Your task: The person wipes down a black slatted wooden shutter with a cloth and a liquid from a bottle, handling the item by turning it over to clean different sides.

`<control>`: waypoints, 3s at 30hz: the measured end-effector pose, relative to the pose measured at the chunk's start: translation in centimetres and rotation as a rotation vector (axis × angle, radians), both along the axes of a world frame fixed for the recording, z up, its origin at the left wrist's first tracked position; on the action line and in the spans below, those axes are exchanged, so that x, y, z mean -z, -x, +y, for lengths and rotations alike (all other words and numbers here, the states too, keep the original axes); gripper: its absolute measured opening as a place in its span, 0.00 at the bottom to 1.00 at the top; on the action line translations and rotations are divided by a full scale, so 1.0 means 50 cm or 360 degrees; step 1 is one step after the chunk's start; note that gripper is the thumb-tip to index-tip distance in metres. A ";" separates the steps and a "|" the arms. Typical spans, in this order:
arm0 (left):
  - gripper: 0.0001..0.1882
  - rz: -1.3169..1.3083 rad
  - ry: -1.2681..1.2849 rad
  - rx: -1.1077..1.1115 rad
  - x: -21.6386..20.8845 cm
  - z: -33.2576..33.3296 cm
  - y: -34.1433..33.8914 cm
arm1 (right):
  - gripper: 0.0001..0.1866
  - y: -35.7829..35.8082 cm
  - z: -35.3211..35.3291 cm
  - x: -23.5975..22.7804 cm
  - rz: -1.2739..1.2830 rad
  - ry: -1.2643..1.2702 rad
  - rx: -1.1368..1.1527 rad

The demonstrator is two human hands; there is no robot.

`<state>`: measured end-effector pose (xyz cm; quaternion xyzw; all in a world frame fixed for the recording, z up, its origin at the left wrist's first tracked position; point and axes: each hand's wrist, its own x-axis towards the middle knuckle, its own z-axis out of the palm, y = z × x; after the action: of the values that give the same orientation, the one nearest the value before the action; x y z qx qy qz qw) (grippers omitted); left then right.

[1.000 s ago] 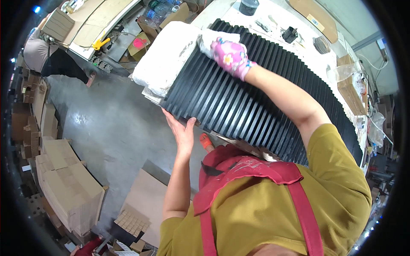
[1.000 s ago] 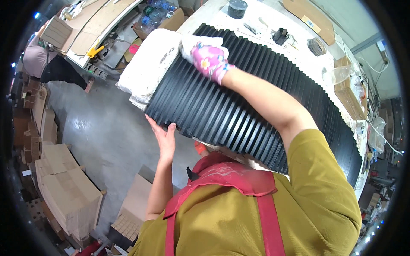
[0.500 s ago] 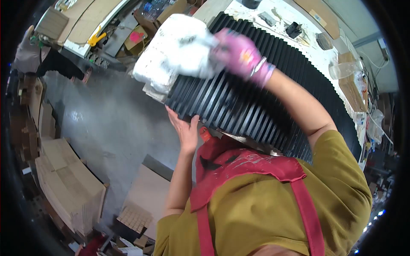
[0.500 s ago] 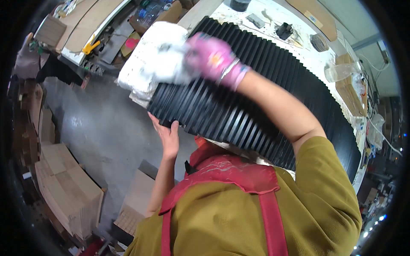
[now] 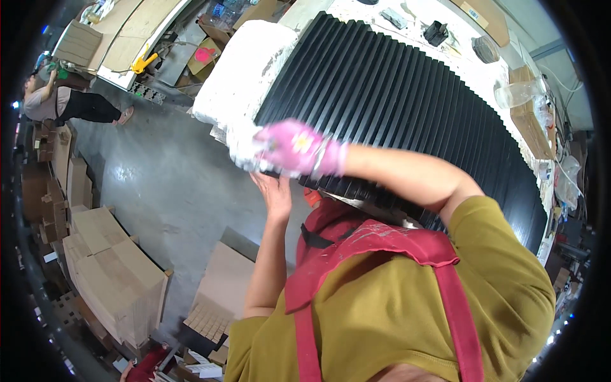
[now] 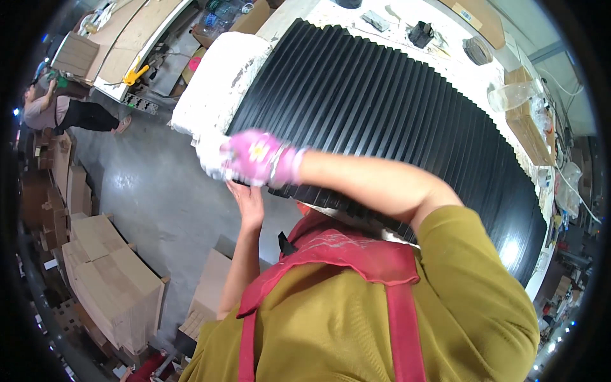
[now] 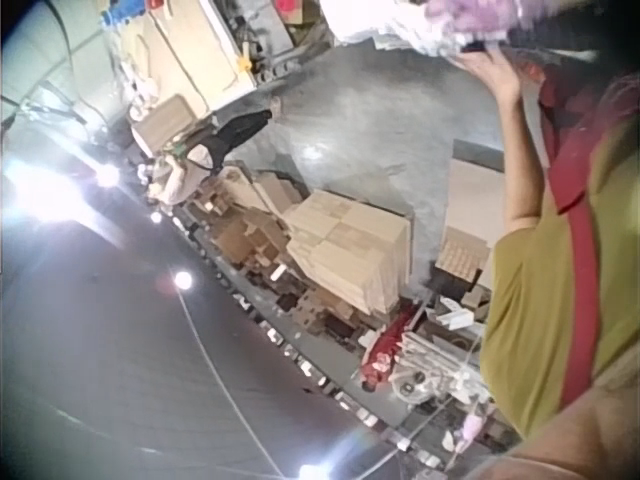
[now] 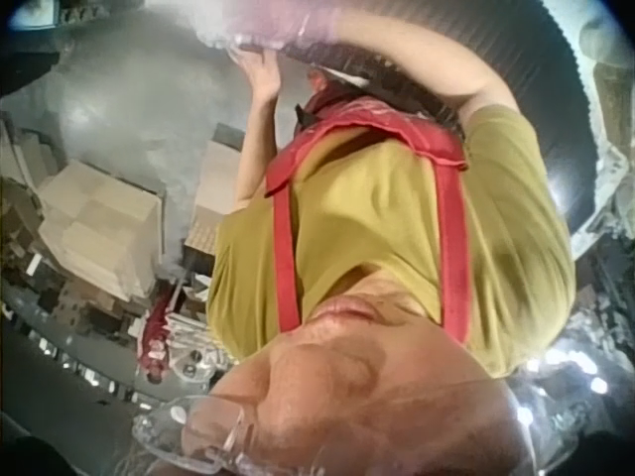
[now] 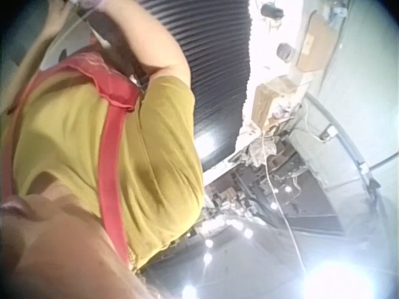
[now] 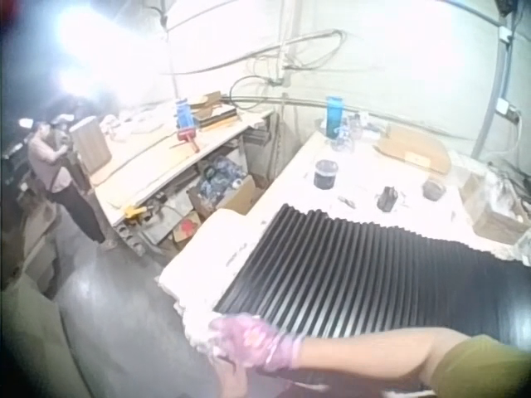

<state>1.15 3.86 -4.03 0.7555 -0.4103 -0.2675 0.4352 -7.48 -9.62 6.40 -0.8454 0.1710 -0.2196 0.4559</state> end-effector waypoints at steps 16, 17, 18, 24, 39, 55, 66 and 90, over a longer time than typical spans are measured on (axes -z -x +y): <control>0.38 0.0134 0.0227 -0.0248 -0.052 -0.004 0.004 | 0.14 0.052 -0.058 -0.078 0.0176 0.0282 -0.0011; 0.38 0.0169 0.0336 -0.0211 -0.076 -0.016 0.018 | 0.16 0.075 -0.091 -0.061 -0.0123 0.0630 0.0112; 0.41 0.0108 0.0320 -0.0224 -0.075 -0.017 0.016 | 0.16 0.082 -0.103 -0.070 0.0007 0.0879 0.0003; 0.36 -0.0110 0.0374 -0.0307 -0.053 -0.026 0.021 | 0.21 0.080 -0.167 -0.012 0.0436 0.1238 -0.0324; 0.34 -0.0011 0.0304 -0.0393 -0.079 -0.030 0.010 | 0.14 0.181 -0.529 -0.060 0.0338 0.0712 0.1071; 0.45 0.0322 0.0518 -0.0292 -0.074 -0.001 0.034 | 0.14 0.173 -0.289 -0.071 0.0237 0.0134 0.0406; 0.40 -0.0449 0.0612 -0.0189 -0.034 0.024 0.032 | 0.17 0.133 -0.137 -0.037 0.0193 0.0603 -0.0221; 0.28 -0.1415 0.0042 0.0634 -0.121 -0.023 0.081 | 0.12 0.338 -0.578 -0.086 0.0924 0.1220 0.0713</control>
<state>-2.91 2.71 2.01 0.6978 -0.6964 0.0082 0.1677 -24.37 -38.51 10.69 -0.9201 0.3741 -0.1154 -0.0100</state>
